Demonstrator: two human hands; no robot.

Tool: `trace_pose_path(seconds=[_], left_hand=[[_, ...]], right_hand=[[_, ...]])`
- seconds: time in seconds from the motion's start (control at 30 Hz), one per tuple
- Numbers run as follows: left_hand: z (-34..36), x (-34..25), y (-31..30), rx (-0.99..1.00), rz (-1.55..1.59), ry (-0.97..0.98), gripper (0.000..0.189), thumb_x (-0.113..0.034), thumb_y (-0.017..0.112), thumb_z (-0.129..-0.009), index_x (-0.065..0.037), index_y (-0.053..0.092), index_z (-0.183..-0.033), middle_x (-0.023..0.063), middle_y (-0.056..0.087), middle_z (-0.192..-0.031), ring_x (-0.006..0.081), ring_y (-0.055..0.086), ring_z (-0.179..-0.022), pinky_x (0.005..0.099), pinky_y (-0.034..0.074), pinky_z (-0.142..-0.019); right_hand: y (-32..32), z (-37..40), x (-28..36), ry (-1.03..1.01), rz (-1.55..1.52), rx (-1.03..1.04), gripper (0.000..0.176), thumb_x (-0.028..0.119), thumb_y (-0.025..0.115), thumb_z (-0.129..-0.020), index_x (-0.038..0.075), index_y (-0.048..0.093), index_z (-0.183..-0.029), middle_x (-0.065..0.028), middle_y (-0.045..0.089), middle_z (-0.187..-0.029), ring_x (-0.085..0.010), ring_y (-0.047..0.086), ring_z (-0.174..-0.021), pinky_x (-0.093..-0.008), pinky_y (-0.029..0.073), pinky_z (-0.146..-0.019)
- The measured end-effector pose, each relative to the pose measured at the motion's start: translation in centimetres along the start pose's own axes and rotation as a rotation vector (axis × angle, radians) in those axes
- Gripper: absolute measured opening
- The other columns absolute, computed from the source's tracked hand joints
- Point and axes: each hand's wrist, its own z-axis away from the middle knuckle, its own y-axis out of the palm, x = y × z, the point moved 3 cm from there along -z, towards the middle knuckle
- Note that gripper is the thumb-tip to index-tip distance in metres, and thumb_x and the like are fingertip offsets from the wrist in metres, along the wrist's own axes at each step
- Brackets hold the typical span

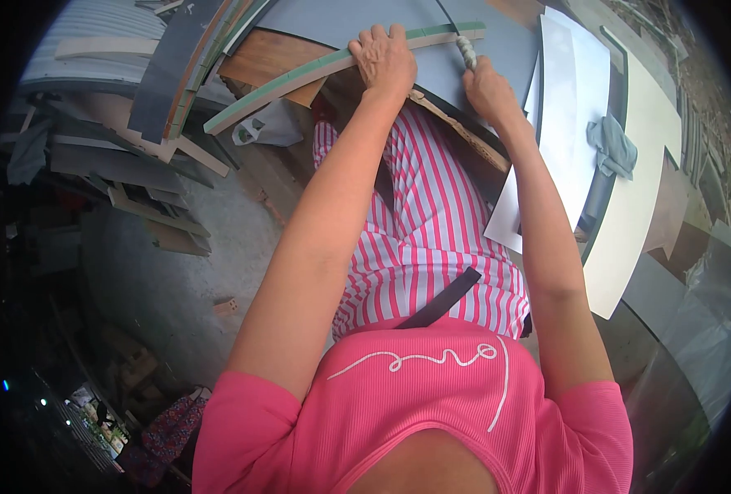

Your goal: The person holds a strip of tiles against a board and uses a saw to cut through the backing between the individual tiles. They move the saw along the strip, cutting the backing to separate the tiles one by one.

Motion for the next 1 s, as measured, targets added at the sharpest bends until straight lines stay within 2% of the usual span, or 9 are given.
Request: trace_pose_path(seconds=[0.17,0.2,0.33,0.4,0.5,0.6,0.7,0.87,1.0], left_hand=[[-0.3,0.1,-0.2,-0.011,-0.008,-0.059,0.020,-0.008,0.059,-0.076,-0.003,0.061,-0.094,0.0175,0.057,-0.096,0.0330,0.052,-0.094,0.0455,0.033,-0.085],[-0.1,0.0,-0.2,-0.018,-0.024,-0.031,0.019,-0.008,0.059,-0.075,-0.003,0.061,-0.094,0.0175,0.057,-0.095,0.0331,0.052,-0.094,0.0457,0.034,-0.085],[0.2,0.1,-0.3,-0.026,0.000,0.013,0.018,-0.006,0.058,-0.074,-0.003,0.061,-0.091,0.0177,0.057,-0.093,0.0332,0.052,-0.093,0.0460,0.034,-0.084],[0.2,0.2,0.0,-0.035,0.009,0.010,0.017,-0.006,0.058,-0.074,-0.002,0.061,-0.091,0.0176,0.057,-0.092,0.0331,0.052,-0.092,0.0459,0.034,-0.083],[0.1,0.2,0.1,-0.053,0.018,0.020,0.017,-0.005,0.057,-0.074,-0.002,0.061,-0.090,0.0176,0.057,-0.091,0.0330,0.052,-0.091,0.0457,0.034,-0.083],[0.1,0.3,0.1,-0.052,0.018,0.035,0.017,-0.005,0.057,-0.074,-0.002,0.061,-0.091,0.0175,0.057,-0.091,0.0331,0.052,-0.090,0.0456,0.033,-0.082],[0.2,0.2,0.1,-0.066,0.015,0.037,0.018,-0.005,0.057,-0.074,-0.002,0.061,-0.091,0.0174,0.057,-0.090,0.0332,0.052,-0.090,0.0457,0.033,-0.082],[0.0,0.3,-0.3,-0.064,0.030,0.016,0.017,-0.005,0.057,-0.074,-0.002,0.061,-0.091,0.0172,0.057,-0.090,0.0332,0.052,-0.090,0.0454,0.034,-0.082],[0.1,0.2,-0.2,-0.055,-0.007,0.006,0.016,-0.005,0.057,-0.075,-0.002,0.060,-0.090,0.0173,0.057,-0.090,0.0330,0.052,-0.089,0.0452,0.034,-0.082]], right_hand=[[-1.0,-2.6,2.7,0.148,-0.109,0.116,0.031,0.025,0.042,-0.095,-0.004,0.047,-0.106,-0.0337,0.062,-0.087,-0.0501,0.061,-0.079,-0.0537,0.048,-0.072],[-1.3,-1.5,2.8,0.191,-0.107,0.144,0.031,0.025,0.042,-0.095,-0.004,0.046,-0.106,-0.0338,0.062,-0.086,-0.0498,0.061,-0.078,-0.0533,0.048,-0.073],[-1.1,4.7,-1.1,0.027,0.034,0.118,0.028,0.022,0.042,-0.096,-0.003,0.044,-0.108,-0.0321,0.062,-0.082,-0.0488,0.062,-0.075,-0.0543,0.047,-0.067],[-2.3,9.2,-0.7,0.225,0.010,0.184,0.025,0.021,0.043,-0.097,-0.002,0.045,-0.107,-0.0319,0.062,-0.082,-0.0484,0.062,-0.076,-0.0540,0.046,-0.065],[-3.1,13.2,-0.8,0.291,-0.005,0.202,0.023,0.020,0.042,-0.098,-0.002,0.045,-0.105,-0.0312,0.063,-0.080,-0.0475,0.064,-0.074,-0.0524,0.048,-0.067],[-3.0,11.4,-0.5,0.214,-0.012,0.192,0.022,0.018,0.042,-0.097,-0.002,0.045,-0.105,-0.0315,0.063,-0.081,-0.0474,0.063,-0.073,-0.0526,0.048,-0.066],[-0.8,4.7,-1.3,0.011,0.008,0.079,0.027,0.023,0.042,-0.097,-0.003,0.045,-0.105,-0.0318,0.063,-0.082,-0.0480,0.062,-0.070,-0.0531,0.047,-0.065],[-0.5,-3.1,2.1,0.167,-0.205,0.163,0.035,0.027,0.041,-0.096,-0.005,0.046,-0.108,-0.0294,0.063,-0.078,-0.0439,0.063,-0.067,-0.0514,0.049,-0.064],[-1.1,0.2,1.1,0.162,-0.094,0.170,0.033,0.026,0.041,-0.096,-0.004,0.046,-0.108,-0.0293,0.063,-0.076,-0.0434,0.063,-0.065,-0.0497,0.049,-0.062]])
